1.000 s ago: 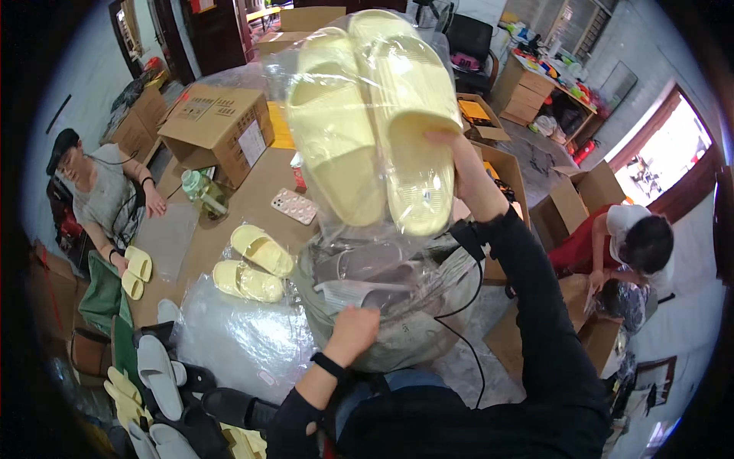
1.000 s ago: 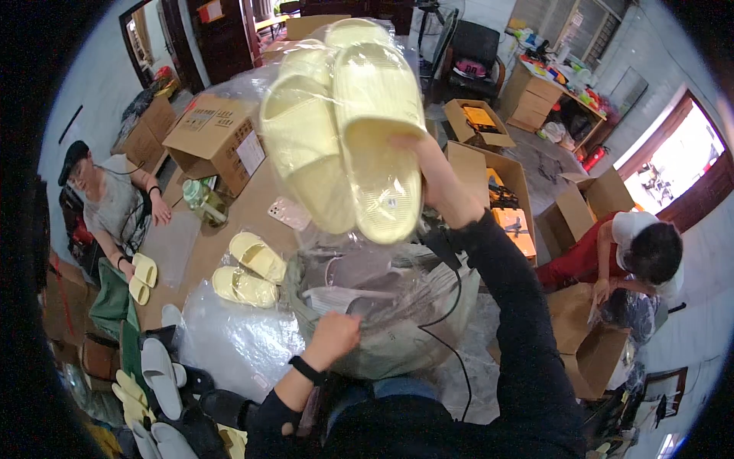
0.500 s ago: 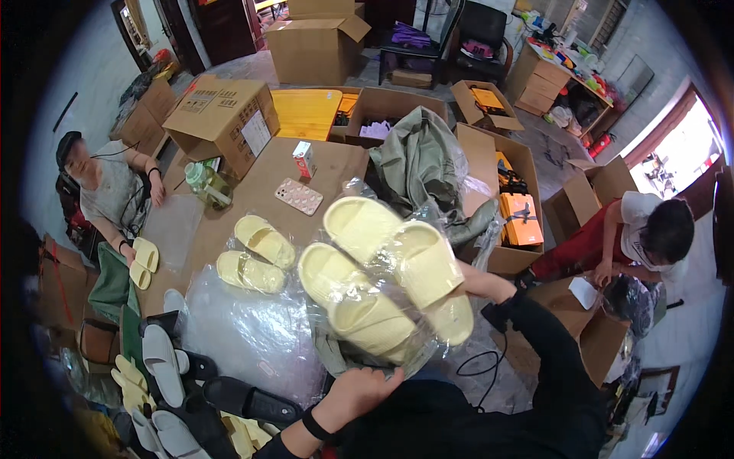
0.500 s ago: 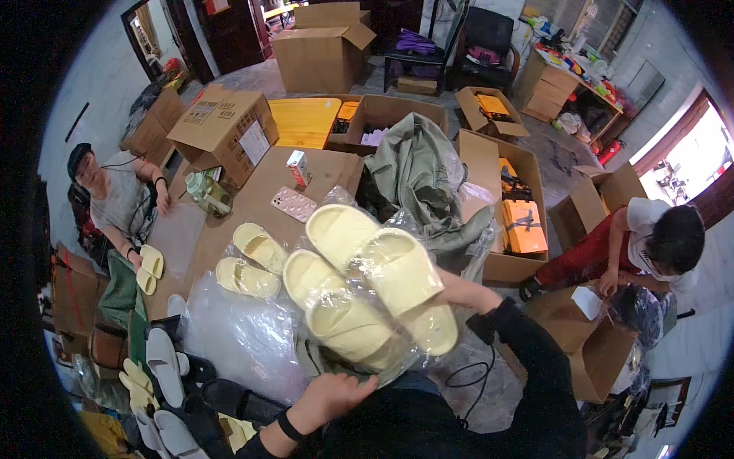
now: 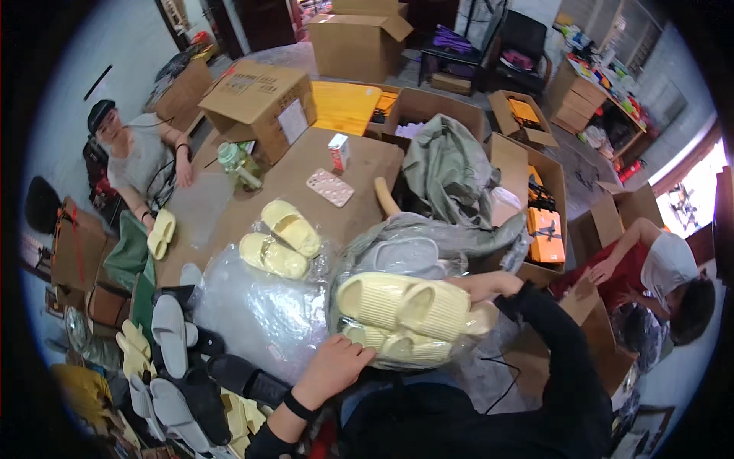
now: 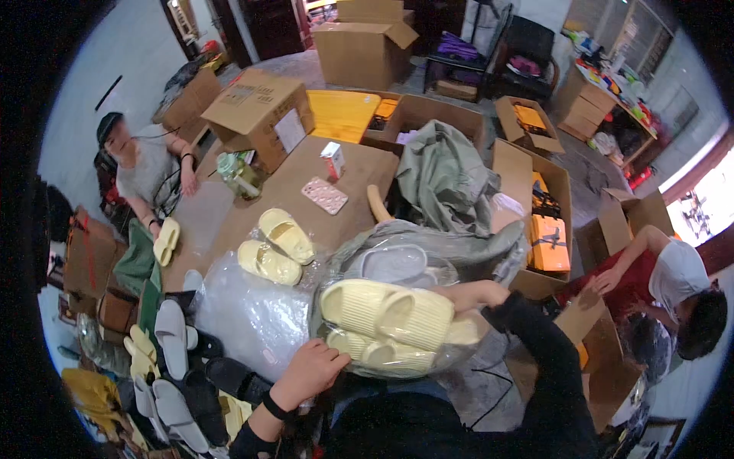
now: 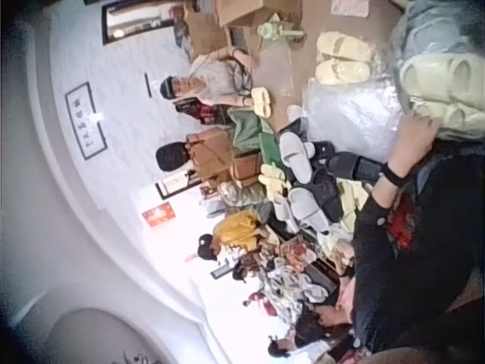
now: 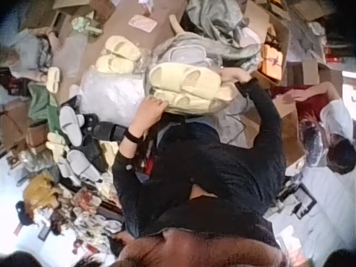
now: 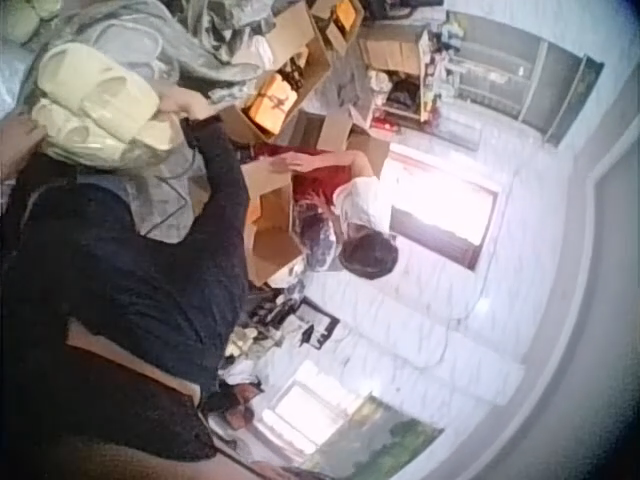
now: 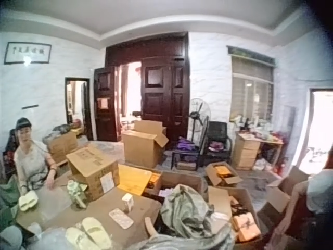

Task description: Packaging pairs of slippers into plastic bags and placing them into a large green storage sack.

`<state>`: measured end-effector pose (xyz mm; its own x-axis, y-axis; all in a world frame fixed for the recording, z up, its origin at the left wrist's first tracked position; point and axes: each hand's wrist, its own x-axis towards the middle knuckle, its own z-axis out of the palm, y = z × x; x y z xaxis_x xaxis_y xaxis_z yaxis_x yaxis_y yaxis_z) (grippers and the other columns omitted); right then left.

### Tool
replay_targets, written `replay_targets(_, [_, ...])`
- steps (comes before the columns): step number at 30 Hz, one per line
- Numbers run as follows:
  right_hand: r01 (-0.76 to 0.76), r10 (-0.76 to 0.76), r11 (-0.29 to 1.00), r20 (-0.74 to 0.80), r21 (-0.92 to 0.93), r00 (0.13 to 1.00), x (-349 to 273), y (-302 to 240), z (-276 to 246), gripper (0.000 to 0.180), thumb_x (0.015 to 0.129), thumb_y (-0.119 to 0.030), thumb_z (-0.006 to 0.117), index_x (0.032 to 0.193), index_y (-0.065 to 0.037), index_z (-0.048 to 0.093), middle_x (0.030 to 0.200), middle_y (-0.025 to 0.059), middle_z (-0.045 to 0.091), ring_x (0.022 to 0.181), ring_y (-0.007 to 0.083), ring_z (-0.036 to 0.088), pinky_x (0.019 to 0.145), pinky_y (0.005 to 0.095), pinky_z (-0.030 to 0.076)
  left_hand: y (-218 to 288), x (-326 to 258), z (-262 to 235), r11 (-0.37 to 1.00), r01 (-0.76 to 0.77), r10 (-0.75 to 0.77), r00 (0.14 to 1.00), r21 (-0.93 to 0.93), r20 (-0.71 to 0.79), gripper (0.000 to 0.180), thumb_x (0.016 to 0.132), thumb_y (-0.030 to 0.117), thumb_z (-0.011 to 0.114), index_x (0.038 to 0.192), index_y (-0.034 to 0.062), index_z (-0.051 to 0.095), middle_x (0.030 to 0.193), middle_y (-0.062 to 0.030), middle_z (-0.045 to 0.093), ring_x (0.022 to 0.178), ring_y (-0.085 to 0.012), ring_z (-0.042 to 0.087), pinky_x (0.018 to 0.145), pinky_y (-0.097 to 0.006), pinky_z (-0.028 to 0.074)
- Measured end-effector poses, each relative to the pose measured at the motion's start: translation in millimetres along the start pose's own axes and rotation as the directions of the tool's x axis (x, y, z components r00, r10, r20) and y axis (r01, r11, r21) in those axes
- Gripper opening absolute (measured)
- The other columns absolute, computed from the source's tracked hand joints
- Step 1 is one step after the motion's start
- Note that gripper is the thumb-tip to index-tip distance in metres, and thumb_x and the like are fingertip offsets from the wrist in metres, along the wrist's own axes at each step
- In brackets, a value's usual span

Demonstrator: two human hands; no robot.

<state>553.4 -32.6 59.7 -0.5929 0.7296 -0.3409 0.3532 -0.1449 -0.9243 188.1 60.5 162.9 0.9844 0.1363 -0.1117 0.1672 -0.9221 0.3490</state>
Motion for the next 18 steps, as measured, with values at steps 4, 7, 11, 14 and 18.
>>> replay_targets(4, [0.064,-0.077,0.921,-0.018,-0.385,0.997,38,21,4,0.059,0.073,-0.024,0.071,0.120,-0.002,0.042,0.098,0.0196,0.060,0.095,0.0282,0.058,0.077,0.0376,0.045,5,28,5,0.998,-0.008,-0.001,0.992,-0.068,-0.124,0.015,0.069,0.011,0.064,0.082,0.0092,0.056,0.097,-0.0105,0.056,0.096,-0.0283,0.051,0.089,-0.045,0.037])
replay_targets(7, [-0.422,0.403,0.721,-0.162,-0.550,0.901,43,-21,4,0.056,0.066,-0.024,0.077,0.108,-0.005,0.045,0.096,0.0204,0.060,0.091,0.0336,0.058,0.073,0.0385,0.045,8,56,10,1.000,0.008,-0.006,0.958,0.004,-0.287,0.011,0.073,0.013,0.063,0.081,0.0086,0.056,0.121,-0.0160,0.050,0.111,-0.0337,0.046,0.099,-0.056,0.026])
replay_targets(11, [-0.252,0.210,0.939,-0.191,-0.234,0.959,14,20,-14,0.063,0.069,-0.022,0.075,0.121,-0.003,0.045,0.096,0.0143,0.062,0.086,0.0297,0.061,0.075,0.0351,0.046,-15,81,53,0.995,0.053,-0.071,0.972,-0.086,-0.226,0.011,0.078,0.014,0.060,0.083,0.0061,0.056,0.132,-0.0159,0.043,0.118,-0.0352,0.042,0.101,-0.061,0.019])
replay_targets(14, [0.383,0.237,0.691,-0.693,0.613,0.681,-35,38,-57,0.049,0.082,-0.010,0.061,0.127,0.002,0.043,0.102,0.0125,0.061,0.085,0.0150,0.061,0.075,0.0251,0.048,-30,65,49,0.985,0.072,-0.109,0.964,-0.156,-0.244,0.011,0.079,0.012,0.059,0.084,0.0036,0.054,0.130,-0.0151,0.045,0.115,-0.0346,0.044,0.099,-0.052,0.028])
replay_targets(18, [0.068,0.582,0.784,-0.692,0.617,-0.427,-164,263,-44,0.051,0.090,-0.036,0.049,0.129,-0.002,0.044,0.117,0.0149,0.057,0.105,0.0267,0.056,0.093,0.0352,0.042,-14,87,43,0.974,-0.052,-0.003,0.969,-0.220,-0.247,0.012,0.078,0.011,0.060,0.084,0.0023,0.054,0.131,-0.0171,0.044,0.115,-0.0380,0.043,0.096,-0.047,0.033])
